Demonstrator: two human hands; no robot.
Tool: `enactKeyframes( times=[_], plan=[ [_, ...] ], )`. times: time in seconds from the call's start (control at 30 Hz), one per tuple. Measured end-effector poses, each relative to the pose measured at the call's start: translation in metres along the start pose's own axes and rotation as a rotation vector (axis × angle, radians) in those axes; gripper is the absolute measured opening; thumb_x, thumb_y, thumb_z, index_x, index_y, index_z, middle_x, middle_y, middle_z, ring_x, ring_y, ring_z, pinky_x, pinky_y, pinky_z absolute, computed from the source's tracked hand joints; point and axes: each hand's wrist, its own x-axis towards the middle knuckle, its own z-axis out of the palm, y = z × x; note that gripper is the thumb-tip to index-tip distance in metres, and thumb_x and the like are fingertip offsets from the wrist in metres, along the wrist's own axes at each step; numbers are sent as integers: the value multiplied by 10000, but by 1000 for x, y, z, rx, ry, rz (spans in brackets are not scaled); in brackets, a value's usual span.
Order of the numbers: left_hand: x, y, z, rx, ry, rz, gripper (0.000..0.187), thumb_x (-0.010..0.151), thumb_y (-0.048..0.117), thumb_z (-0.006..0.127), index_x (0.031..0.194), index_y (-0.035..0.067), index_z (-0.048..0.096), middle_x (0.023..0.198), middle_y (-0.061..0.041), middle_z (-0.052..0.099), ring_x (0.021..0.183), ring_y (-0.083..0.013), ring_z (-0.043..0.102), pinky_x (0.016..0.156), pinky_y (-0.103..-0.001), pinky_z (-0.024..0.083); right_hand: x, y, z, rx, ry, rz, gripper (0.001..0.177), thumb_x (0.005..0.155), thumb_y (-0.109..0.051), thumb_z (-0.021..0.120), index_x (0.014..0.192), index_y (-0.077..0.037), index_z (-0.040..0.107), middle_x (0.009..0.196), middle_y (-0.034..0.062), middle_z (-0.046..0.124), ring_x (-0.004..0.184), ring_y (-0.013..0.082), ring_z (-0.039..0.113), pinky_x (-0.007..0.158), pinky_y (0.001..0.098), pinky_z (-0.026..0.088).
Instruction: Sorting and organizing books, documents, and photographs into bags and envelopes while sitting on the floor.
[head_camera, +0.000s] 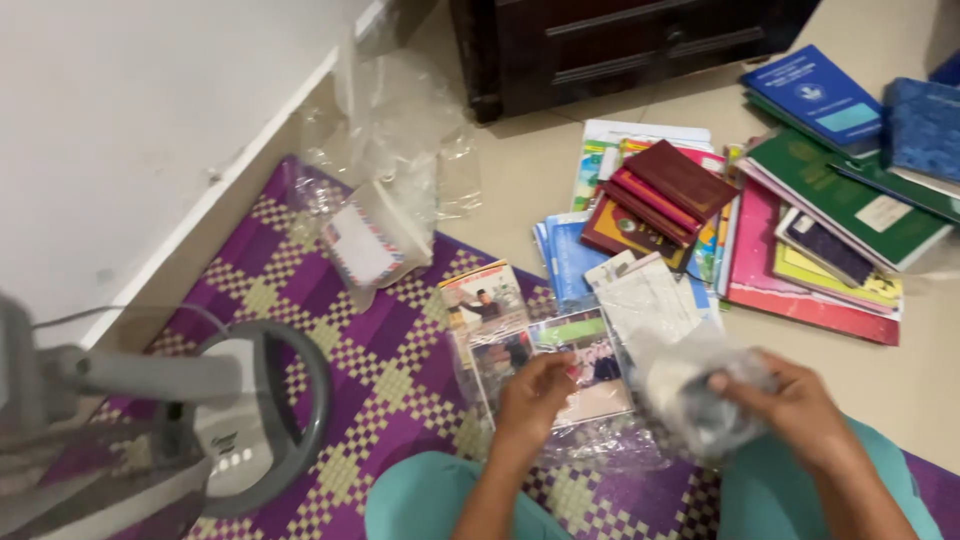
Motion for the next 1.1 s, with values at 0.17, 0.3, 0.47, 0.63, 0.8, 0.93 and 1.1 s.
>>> enactKeyframes(
  times=[0.17, 0.3, 0.47, 0.63, 0.8, 0.93, 1.1],
  plan=[
    [19, 49, 55, 555, -109, 313, 384, 866, 75, 717, 1249, 55, 708, 1256, -121, 722, 940, -245, 723, 815, -355, 585, 16, 15, -28, 312, 382, -299, 361, 909, -90, 755, 1257, -17, 693, 1091, 73, 738, 930, 160, 685, 828, 313, 536],
    [35, 62, 101, 1033, -450, 582, 695, 734, -88, 628, 1406, 89, 607, 1509, -156, 559, 1102, -355, 664, 981, -442, 513, 27, 29, -36, 516, 485, -419, 367, 948, -72, 735, 1304, -27, 655, 1180, 59, 713, 1031, 146, 677, 914, 292, 539],
    [66, 15, 125, 1394, -662, 522, 496, 873, 6, 555, 1341, 156, 614, 1296, -118, 637, 1115, -309, 656, 986, -414, 492, 34, 32, -39, 629, 499, -396, 356, 942, -69, 739, 1285, -27, 656, 1181, 64, 712, 1036, 154, 682, 935, 304, 544],
    [58, 44, 143, 1401, -676, 557, 229, 978, 131, 530, 1179, 129, 640, 1187, -98, 663, 1134, -276, 634, 970, -385, 487, 36, 32, -36, 678, 544, -391, 329, 952, -81, 740, 1266, -29, 656, 1179, 69, 717, 1035, 160, 686, 942, 309, 547],
    [70, -2, 191, 1543, -657, 900, 197, 850, 178, 572, 964, 207, 730, 1029, -21, 710, 1232, -265, 562, 1171, -651, 247, 38, 42, -40, 689, 661, -453, 304, 991, -72, 755, 1266, -39, 629, 1181, 58, 696, 1045, 151, 668, 948, 299, 541],
    [76, 27, 200, 1784, -804, 748, 187, 856, 203, 600, 894, 238, 779, 971, -4, 715, 1216, -265, 548, 1227, -721, 114, 38, 34, -43, 673, 703, -494, 330, 980, -67, 743, 1286, -49, 621, 1209, 51, 694, 1072, 142, 673, 972, 291, 543],
    [81, 57, 186, 1797, -804, 917, 151, 852, 158, 638, 797, 191, 775, 856, 19, 734, 1165, -222, 580, 1127, -612, 311, 33, 31, -36, 652, 648, -488, 352, 982, -75, 740, 1305, -38, 605, 1219, 59, 694, 1089, 155, 669, 989, 302, 533]
  ],
)
